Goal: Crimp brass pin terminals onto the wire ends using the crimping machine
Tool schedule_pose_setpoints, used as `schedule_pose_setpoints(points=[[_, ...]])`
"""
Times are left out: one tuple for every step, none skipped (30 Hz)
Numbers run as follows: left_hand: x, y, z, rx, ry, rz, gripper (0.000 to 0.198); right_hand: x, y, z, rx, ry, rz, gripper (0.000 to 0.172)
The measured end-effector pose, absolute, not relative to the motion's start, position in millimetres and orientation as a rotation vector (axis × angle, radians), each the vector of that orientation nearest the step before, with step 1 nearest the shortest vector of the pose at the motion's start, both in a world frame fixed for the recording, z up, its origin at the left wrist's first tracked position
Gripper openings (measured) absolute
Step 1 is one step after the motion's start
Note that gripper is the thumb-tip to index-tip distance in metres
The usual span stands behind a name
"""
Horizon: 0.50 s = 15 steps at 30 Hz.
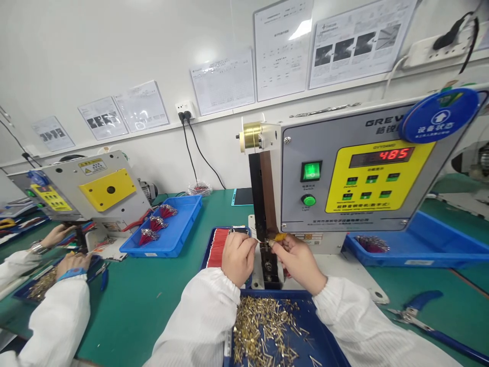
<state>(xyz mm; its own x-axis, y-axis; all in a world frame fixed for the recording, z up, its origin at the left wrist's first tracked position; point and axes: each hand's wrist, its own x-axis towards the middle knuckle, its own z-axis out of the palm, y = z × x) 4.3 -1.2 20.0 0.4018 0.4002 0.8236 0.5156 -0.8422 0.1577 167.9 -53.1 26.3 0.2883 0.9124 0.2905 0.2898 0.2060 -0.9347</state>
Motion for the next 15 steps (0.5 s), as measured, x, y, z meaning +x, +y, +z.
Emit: schedule_pose_setpoints(points=[[4.3, -1.0, 19.8, -2.528, -0.831, -1.424, 0.014, 167.6, -53.2, 26.5, -1.332, -1.246, 0.633, 0.020], [4.3, -0.9, 19.6, -2.529, -0.829, -1.418, 0.014, 167.4, -53.4, 26.8, -1.329, -1.248, 0.628, 0.020], [4.3, -0.8, 19.5, -2.532, -0.826, -1.414, 0.014, 167.2, -53.6, 27.3, -1.325, -1.249, 0.627, 0.019], [4.3, -0.8, 19.3, -2.533, -0.823, -1.413, 0.014, 167.1, -54.0, 28.0, -1.320, -1.251, 0.627, 0.018], [4.3, -0.7, 19.2, -2.534, -0.821, -1.415, 0.014, 167.1, -54.3, 28.6, -1.316, -1.252, 0.627, 0.018], [4.2, -0.7, 19.1, -2.536, -0.820, -1.417, 0.014, 167.1, -54.7, 29.3, -1.313, -1.253, 0.626, 0.017], [4.1, -0.6, 19.1, -2.538, -0.821, -1.420, 0.014, 167.0, -55.1, 29.9, -1.314, -1.253, 0.625, 0.017], [4.0, -0.5, 19.0, -2.540, -0.824, -1.422, 0.014, 167.0, -55.4, 30.4, -1.318, -1.253, 0.624, 0.017], [3.9, -0.4, 18.9, -2.542, -0.827, -1.423, 0.014, 167.0, -55.6, 30.7, -1.323, -1.252, 0.625, 0.018], [3.8, -0.4, 18.9, -2.543, -0.830, -1.423, 0.013, 166.9, -55.7, 30.9, -1.328, -1.251, 0.627, 0.018], [3.7, -0.3, 18.8, -2.545, -0.833, -1.421, 0.013, 166.9, -55.7, 31.0, -1.333, -1.249, 0.628, 0.018], [3.7, -0.3, 18.7, -2.546, -0.836, -1.419, 0.013, 166.9, -55.6, 30.9, -1.335, -1.248, 0.629, 0.019], [3.7, -0.3, 18.7, -2.547, -0.838, -1.418, 0.013, 166.9, -55.4, 30.8, -1.336, -1.248, 0.630, 0.019], [3.7, -0.3, 18.7, -2.549, -0.837, -1.416, 0.013, 166.9, -55.2, 30.6, -1.335, -1.249, 0.631, 0.019], [3.7, -0.2, 18.7, -2.550, -0.836, -1.416, 0.014, 167.0, -55.0, 30.3, -1.334, -1.249, 0.631, 0.019]])
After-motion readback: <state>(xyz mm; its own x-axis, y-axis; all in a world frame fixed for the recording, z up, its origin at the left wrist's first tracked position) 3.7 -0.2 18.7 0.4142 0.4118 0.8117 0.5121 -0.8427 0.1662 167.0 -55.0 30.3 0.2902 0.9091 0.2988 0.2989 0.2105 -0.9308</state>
